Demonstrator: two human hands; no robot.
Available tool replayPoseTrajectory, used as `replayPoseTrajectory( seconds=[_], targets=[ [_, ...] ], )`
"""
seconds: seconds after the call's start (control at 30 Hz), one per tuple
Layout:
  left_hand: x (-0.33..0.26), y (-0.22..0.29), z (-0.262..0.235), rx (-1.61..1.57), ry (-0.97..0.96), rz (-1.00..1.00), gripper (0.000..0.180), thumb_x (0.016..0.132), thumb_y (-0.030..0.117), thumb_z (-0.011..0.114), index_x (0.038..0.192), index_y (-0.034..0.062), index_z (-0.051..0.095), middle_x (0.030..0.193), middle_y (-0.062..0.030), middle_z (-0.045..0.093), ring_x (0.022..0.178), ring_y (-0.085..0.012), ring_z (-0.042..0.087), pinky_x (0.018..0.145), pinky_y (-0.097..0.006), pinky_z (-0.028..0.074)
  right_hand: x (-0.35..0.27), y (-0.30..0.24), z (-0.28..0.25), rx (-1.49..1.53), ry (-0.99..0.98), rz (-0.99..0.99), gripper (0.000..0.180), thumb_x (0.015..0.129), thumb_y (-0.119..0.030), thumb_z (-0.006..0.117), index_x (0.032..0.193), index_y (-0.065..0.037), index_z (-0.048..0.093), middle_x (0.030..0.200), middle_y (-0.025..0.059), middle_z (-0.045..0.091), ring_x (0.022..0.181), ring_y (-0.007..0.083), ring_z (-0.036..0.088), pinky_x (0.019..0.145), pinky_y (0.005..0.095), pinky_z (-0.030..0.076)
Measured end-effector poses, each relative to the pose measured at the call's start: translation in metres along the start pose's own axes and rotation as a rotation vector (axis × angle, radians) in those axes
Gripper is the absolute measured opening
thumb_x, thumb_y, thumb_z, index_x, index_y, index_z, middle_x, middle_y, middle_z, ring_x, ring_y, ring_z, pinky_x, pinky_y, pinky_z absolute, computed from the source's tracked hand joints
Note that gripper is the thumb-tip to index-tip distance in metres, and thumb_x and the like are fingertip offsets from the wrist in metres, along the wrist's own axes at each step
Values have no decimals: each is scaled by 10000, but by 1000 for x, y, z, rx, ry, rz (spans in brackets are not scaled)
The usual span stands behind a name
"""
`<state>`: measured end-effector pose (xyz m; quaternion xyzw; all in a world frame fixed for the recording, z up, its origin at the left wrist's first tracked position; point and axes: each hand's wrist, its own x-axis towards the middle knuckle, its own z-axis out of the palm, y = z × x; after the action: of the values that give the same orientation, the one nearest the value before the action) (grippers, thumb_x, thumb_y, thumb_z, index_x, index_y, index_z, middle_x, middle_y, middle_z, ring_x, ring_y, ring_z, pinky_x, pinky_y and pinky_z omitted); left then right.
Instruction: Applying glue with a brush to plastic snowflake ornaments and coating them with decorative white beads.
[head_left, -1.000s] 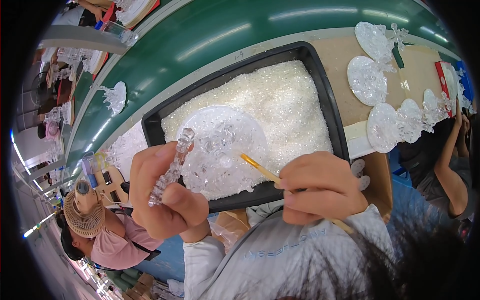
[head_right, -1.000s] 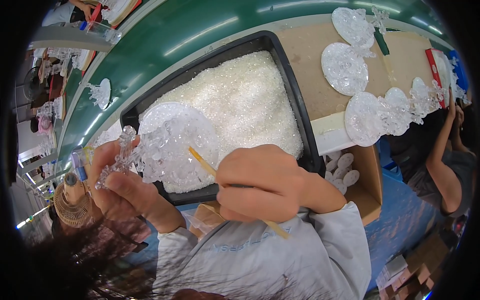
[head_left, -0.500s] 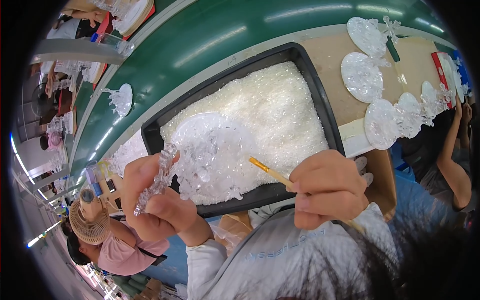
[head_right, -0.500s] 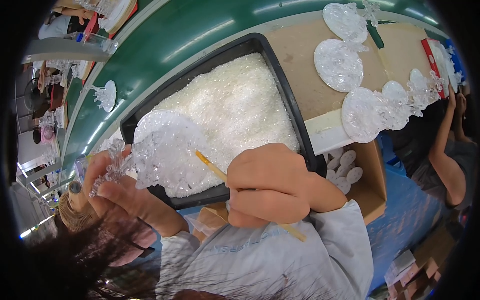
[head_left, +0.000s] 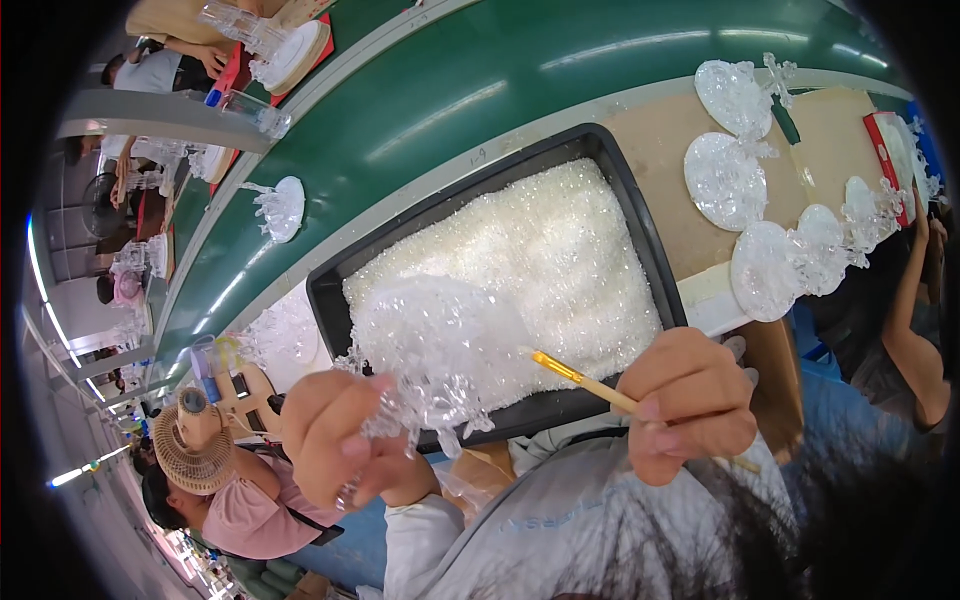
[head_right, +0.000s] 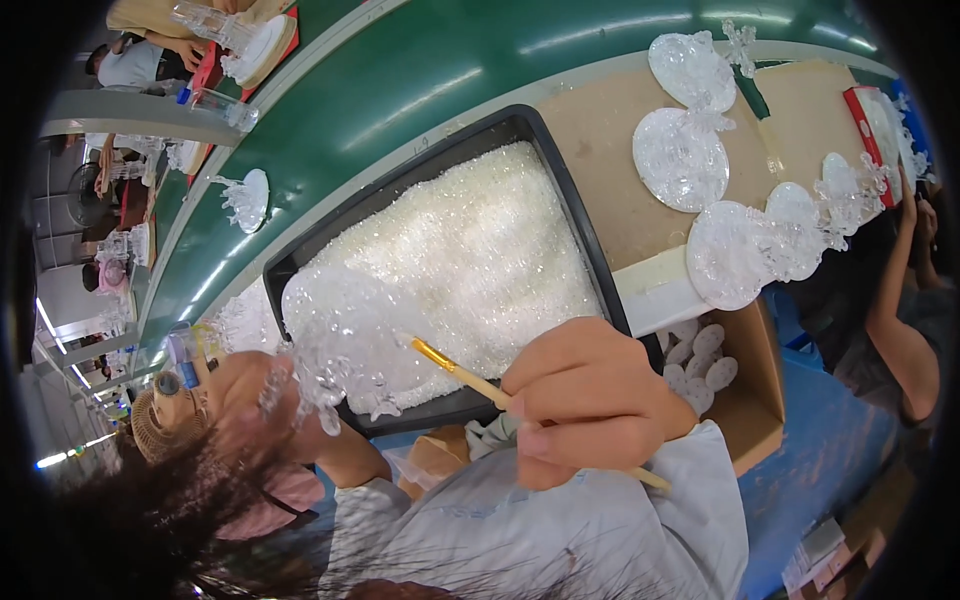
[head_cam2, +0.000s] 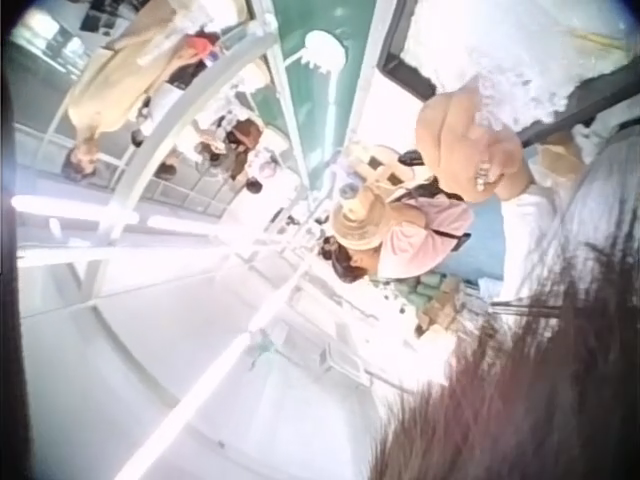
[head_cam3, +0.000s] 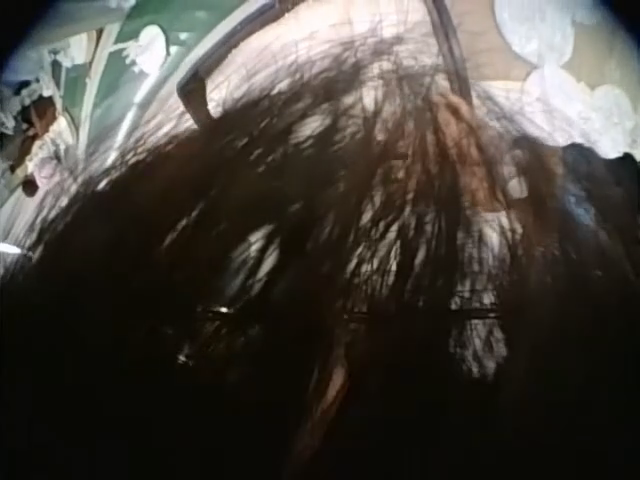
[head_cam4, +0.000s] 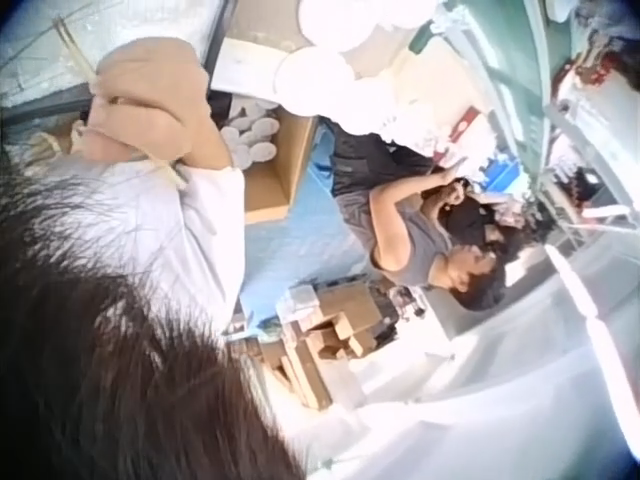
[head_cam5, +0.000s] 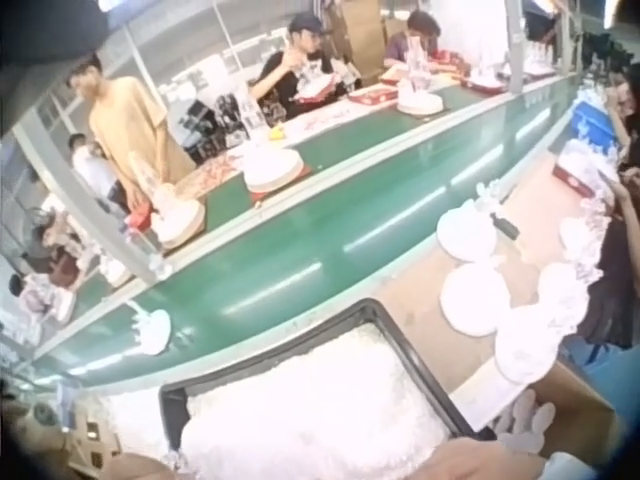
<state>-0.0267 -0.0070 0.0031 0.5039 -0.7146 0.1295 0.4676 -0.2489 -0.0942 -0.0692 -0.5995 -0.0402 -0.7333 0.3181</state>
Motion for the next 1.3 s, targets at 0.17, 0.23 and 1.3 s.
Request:
replayPoseTrajectory(
  seconds=[0.17,0.23,1.3],
  targets=[
    [10,-5,-17,-94,-203,219,169,907,143,530,1024,26,495,837,-232,697,599,-261,572,483,-351,490,1,-4,7,-28,-30,91,207,783,-88,774,838,-2,594,808,151,604,535,243,618,419,285,494],
    [12,-9,-22,-113,-242,259,160,889,104,544,1018,26,494,848,-236,700,595,-259,572,471,-351,492,8,-4,3,-53,-215,136,238,770,-98,806,874,8,620,838,162,615,572,264,638,449,299,501],
    [15,-9,-10,-185,-285,543,162,898,196,467,912,43,520,724,-157,714,516,-165,566,445,-246,408,17,2,16,45,-146,319,143,670,48,662,792,2,605,744,178,649,495,220,615,451,298,532]
  ],
)
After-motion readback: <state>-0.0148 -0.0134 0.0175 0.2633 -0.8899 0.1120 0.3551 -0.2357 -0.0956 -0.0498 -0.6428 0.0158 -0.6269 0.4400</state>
